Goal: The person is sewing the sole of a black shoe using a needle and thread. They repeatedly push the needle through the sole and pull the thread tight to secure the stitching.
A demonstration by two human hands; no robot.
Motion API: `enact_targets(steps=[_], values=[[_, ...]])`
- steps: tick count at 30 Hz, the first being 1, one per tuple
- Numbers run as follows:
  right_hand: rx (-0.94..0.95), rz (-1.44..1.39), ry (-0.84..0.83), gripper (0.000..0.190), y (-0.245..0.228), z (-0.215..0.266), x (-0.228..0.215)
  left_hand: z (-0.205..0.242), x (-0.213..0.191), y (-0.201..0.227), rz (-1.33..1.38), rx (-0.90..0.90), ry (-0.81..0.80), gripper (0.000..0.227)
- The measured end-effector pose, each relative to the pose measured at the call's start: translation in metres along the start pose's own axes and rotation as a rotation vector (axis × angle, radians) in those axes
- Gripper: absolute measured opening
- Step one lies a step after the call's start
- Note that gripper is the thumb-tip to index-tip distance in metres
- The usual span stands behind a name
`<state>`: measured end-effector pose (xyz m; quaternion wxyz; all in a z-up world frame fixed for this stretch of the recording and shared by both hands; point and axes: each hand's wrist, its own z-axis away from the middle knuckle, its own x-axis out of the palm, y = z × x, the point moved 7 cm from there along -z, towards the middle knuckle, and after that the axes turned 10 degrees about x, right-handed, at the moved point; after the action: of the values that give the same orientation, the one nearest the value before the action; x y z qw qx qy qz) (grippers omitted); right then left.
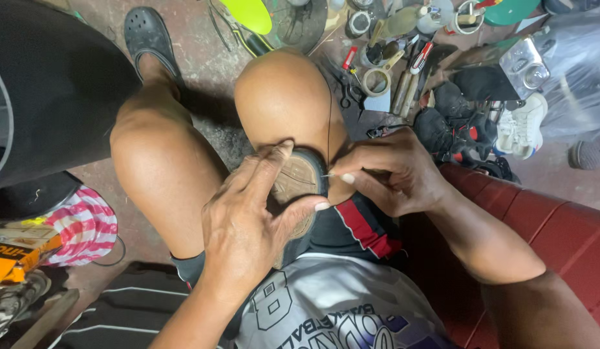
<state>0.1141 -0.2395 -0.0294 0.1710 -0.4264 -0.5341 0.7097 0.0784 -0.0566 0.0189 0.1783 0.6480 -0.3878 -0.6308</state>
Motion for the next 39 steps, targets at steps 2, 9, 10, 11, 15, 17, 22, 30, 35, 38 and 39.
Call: enact_targets(steps=[2, 9, 10, 11, 15, 17, 22, 30, 35, 38, 39], values=[[0.022, 0.008, -0.008, 0.007, 0.0, -0.001, 0.0, -0.002, 0.0, 0.0, -0.01, 0.005, -0.003, 0.065], [0.08, 0.048, -0.03, 0.003, -0.001, -0.01, 0.005, 0.0, 0.002, -0.002, -0.039, -0.01, -0.004, 0.066], [0.064, 0.051, -0.025, 0.002, -0.003, -0.01, 0.004, 0.0, 0.002, -0.002, -0.047, -0.011, 0.001, 0.066], [0.053, 0.055, -0.018, 0.002, -0.005, -0.011, 0.005, 0.0, 0.002, -0.004, -0.035, -0.021, -0.003, 0.068], [0.034, 0.054, -0.018, 0.002, -0.005, -0.009, 0.004, 0.001, -0.001, -0.013, 0.015, 0.031, 0.029, 0.073], [0.078, 0.002, -0.045, 0.003, 0.004, -0.006, 0.007, 0.005, -0.004, -0.019, -0.011, 0.091, 0.06, 0.072], [0.266, -0.411, -0.116, 0.006, 0.037, 0.008, 0.015, 0.034, 0.0, -0.061, -0.097, -0.11, -0.057, 0.037], [0.222, -0.355, -0.065, 0.01, 0.036, 0.016, 0.009, 0.076, -0.042, -0.094, 1.276, -0.189, 0.484, 0.015], [0.074, -0.043, 0.017, 0.011, 0.001, 0.009, 0.003, 0.063, -0.012, -0.07, 0.948, -0.353, 0.322, 0.013], [0.019, 0.034, 0.051, 0.01, -0.016, 0.003, 0.0, 0.041, 0.001, -0.043, 0.442, -0.267, 0.108, 0.017], [0.013, 0.068, 0.052, 0.011, -0.019, 0.001, 0.0, 0.033, 0.003, -0.032, 0.348, -0.182, 0.055, 0.018]])
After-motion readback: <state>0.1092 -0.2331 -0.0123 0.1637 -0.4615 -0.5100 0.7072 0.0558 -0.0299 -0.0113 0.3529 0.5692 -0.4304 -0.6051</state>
